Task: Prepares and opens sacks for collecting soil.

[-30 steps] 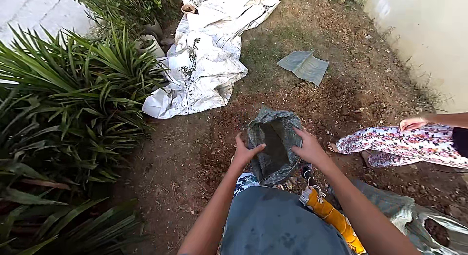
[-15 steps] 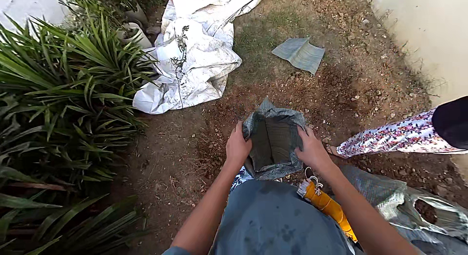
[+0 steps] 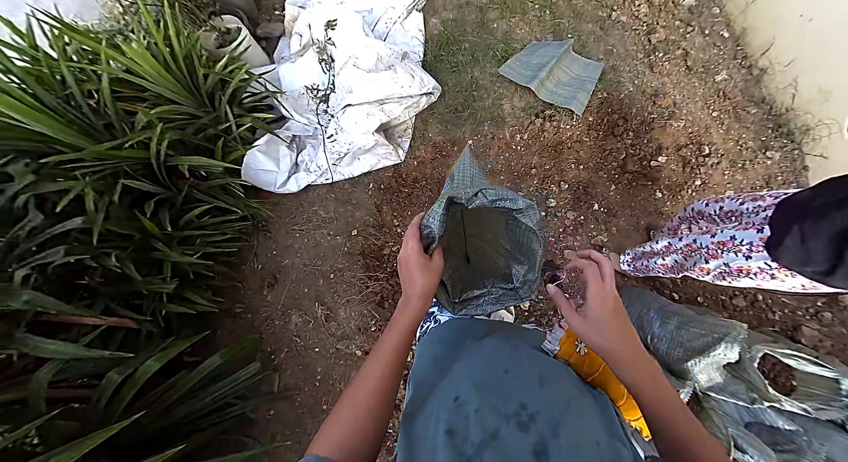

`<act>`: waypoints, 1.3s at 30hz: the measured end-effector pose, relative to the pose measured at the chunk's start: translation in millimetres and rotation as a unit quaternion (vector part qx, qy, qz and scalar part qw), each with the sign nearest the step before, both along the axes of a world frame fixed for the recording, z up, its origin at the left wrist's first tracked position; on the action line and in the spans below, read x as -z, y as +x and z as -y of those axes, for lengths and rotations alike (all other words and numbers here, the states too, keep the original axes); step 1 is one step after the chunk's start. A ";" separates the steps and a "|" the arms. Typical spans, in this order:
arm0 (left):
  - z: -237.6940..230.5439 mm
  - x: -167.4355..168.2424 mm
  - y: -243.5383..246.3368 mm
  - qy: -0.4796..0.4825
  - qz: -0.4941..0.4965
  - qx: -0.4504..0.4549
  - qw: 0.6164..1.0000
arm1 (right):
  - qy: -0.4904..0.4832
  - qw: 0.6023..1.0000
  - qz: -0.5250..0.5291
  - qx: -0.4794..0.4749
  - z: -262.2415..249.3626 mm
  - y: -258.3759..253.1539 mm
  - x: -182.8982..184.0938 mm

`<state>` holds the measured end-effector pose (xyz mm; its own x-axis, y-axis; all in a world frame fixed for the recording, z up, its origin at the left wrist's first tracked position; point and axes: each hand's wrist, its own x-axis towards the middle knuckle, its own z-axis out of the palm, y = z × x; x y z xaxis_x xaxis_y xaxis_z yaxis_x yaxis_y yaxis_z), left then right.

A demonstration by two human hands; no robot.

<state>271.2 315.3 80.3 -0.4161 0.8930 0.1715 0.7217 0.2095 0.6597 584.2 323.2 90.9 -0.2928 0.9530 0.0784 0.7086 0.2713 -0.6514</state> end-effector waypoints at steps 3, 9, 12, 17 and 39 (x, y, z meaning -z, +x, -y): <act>-0.6 4.2 -8.5 -0.024 0.005 -0.007 1.000 | -0.218 0.970 0.105 -0.026 30.3 36.7 -19.0; -7.2 -1.0 -57.3 -0.072 0.000 -0.089 0.993 | -0.465 0.861 0.180 -0.105 37.5 44.5 8.2; -7.1 -3.0 -85.4 -0.083 -0.005 -0.149 0.985 | -0.435 0.883 0.174 -0.035 29.2 28.9 11.1; -1.3 -10.0 -145.2 -0.080 -0.017 -0.214 0.973 | -0.339 0.908 0.226 0.094 -21.3 18.5 -5.2; -116.4 57.8 -438.1 -0.186 0.014 -0.252 0.950 | -0.333 0.838 0.260 0.347 -151.9 -115.3 -8.3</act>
<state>-166.9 431.8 22.6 -0.8061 0.5763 -0.1347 0.4514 0.7458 0.4899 468.9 475.1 99.2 0.5189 0.6904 -0.5041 0.7804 -0.6233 -0.0503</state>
